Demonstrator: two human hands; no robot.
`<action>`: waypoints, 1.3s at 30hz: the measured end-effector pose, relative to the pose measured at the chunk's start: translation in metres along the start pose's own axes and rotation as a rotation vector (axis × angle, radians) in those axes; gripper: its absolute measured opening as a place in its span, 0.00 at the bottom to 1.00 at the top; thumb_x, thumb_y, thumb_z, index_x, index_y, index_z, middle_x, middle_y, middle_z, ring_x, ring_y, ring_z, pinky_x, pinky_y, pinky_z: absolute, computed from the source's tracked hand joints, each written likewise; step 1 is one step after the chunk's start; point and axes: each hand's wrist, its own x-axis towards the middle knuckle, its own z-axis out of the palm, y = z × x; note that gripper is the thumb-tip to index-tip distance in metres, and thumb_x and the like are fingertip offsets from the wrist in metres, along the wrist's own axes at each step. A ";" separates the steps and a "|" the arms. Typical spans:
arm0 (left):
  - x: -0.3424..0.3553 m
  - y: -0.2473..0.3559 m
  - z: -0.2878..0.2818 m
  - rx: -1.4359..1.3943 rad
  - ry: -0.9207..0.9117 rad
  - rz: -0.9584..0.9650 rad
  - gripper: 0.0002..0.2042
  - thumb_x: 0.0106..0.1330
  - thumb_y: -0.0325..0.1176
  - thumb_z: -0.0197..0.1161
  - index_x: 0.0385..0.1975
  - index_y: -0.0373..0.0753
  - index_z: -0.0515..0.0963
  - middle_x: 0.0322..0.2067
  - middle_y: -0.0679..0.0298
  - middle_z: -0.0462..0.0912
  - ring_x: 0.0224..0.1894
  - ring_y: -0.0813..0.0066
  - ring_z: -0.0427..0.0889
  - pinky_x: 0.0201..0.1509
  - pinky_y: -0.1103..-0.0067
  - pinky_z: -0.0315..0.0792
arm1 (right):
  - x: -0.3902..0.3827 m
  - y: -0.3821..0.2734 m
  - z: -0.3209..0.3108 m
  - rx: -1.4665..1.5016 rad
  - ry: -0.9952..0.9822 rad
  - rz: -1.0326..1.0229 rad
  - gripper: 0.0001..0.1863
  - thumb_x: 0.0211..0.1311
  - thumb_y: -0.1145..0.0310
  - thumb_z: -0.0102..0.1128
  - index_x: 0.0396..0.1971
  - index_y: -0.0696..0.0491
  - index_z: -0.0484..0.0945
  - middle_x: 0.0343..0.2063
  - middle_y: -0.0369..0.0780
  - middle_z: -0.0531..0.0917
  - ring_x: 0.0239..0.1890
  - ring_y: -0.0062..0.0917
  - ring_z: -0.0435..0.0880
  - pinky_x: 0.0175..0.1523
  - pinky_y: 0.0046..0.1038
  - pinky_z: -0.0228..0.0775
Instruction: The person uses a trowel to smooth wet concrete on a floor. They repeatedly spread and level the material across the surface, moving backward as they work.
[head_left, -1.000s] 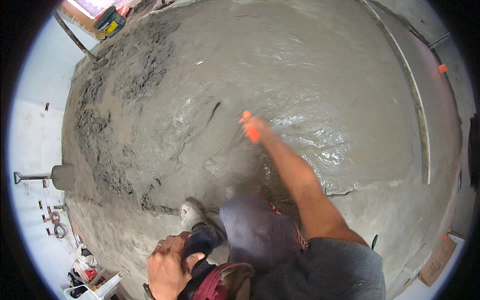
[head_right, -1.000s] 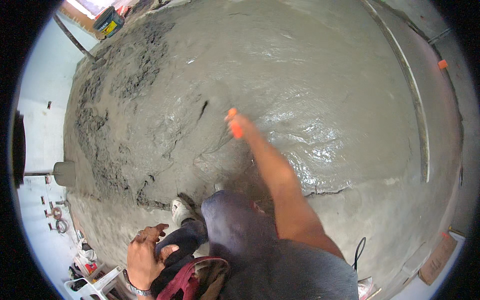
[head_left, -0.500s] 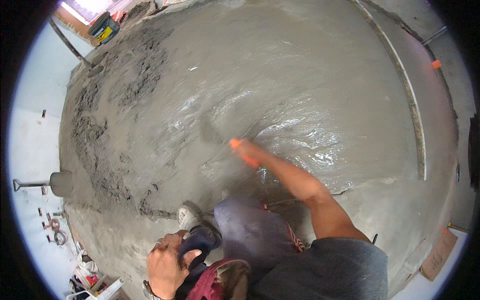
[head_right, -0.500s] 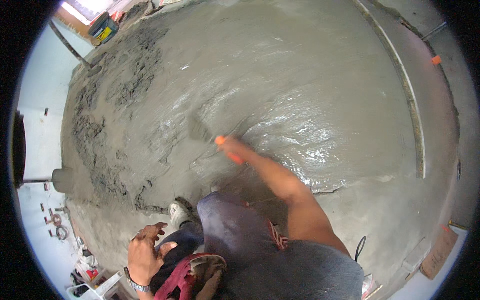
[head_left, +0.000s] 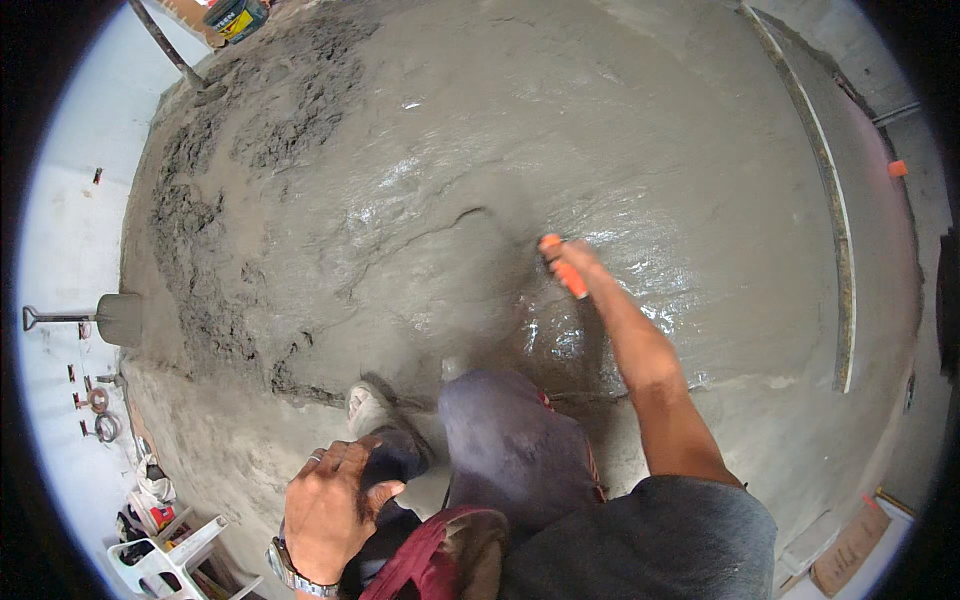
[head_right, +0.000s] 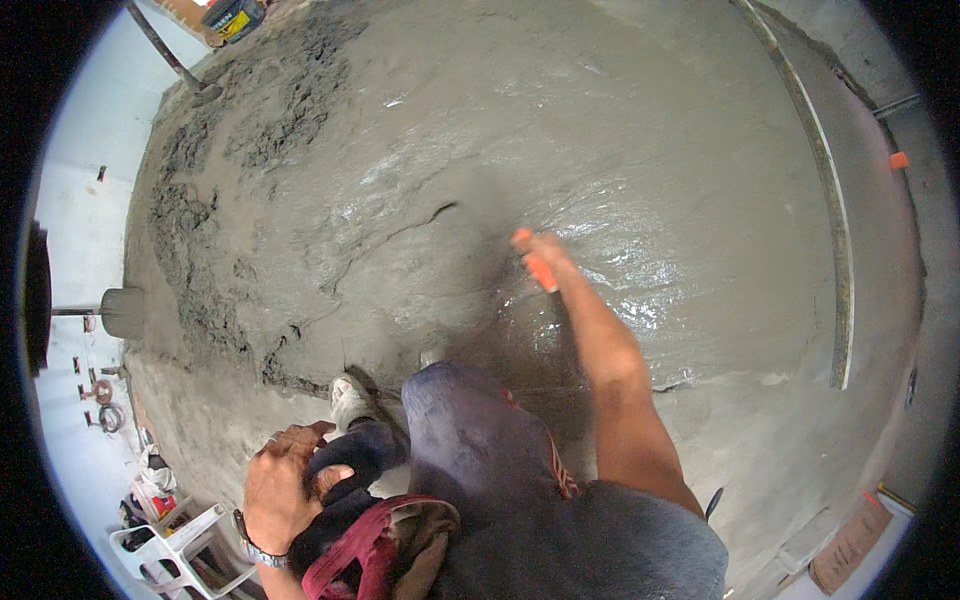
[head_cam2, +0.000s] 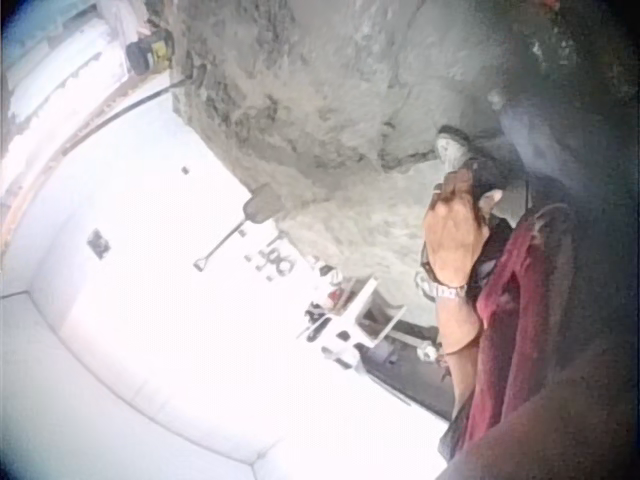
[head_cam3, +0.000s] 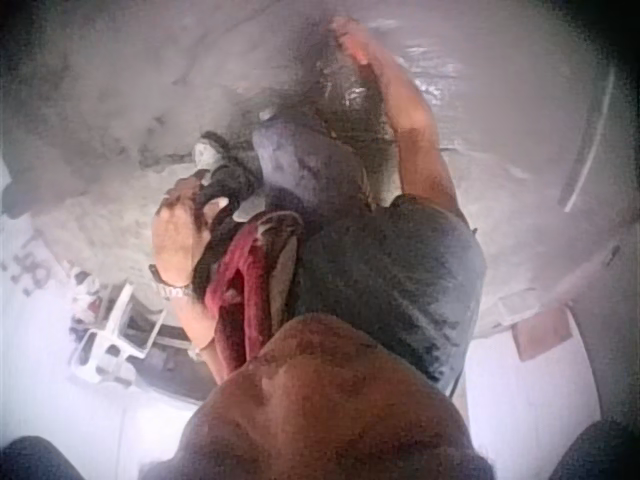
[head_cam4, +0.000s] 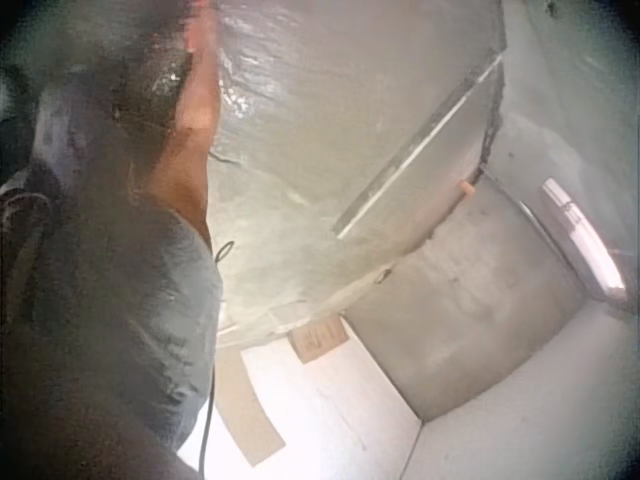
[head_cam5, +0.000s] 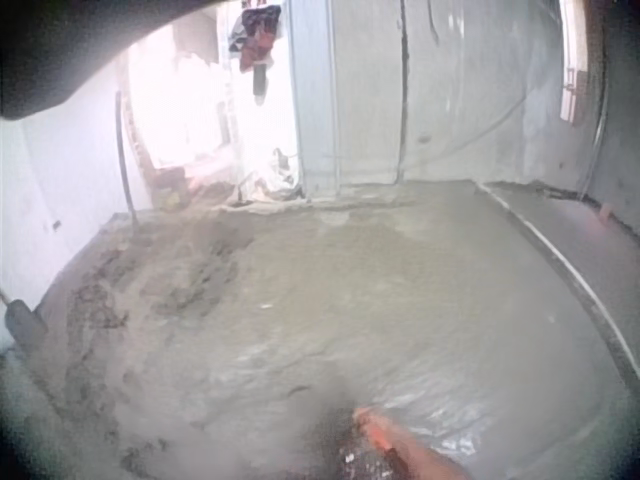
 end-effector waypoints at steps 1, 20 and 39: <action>0.001 0.002 0.000 0.004 -0.009 -0.016 0.23 0.56 0.49 0.63 0.44 0.38 0.76 0.33 0.55 0.79 0.34 0.52 0.79 0.36 0.66 0.74 | 0.006 -0.003 -0.028 0.102 0.050 -0.006 0.15 0.54 0.57 0.65 0.32 0.53 0.77 0.16 0.35 0.74 0.12 0.20 0.71 0.15 0.25 0.65; -0.002 0.001 0.000 -0.044 -0.014 -0.101 0.23 0.53 0.45 0.67 0.45 0.37 0.76 0.30 0.55 0.79 0.33 0.57 0.80 0.37 0.68 0.72 | -0.047 0.062 0.139 -0.610 -0.471 -0.075 0.28 0.52 0.45 0.58 0.37 0.58 0.81 0.30 0.45 0.82 0.34 0.32 0.81 0.38 0.37 0.72; 0.004 0.022 -0.013 0.035 -0.031 0.028 0.23 0.55 0.47 0.64 0.45 0.37 0.76 0.31 0.54 0.79 0.34 0.52 0.78 0.36 0.66 0.73 | -0.035 0.004 -0.207 -0.139 0.686 -0.082 0.24 0.59 0.48 0.59 0.19 0.56 0.73 0.11 0.37 0.72 0.12 0.24 0.72 0.15 0.28 0.63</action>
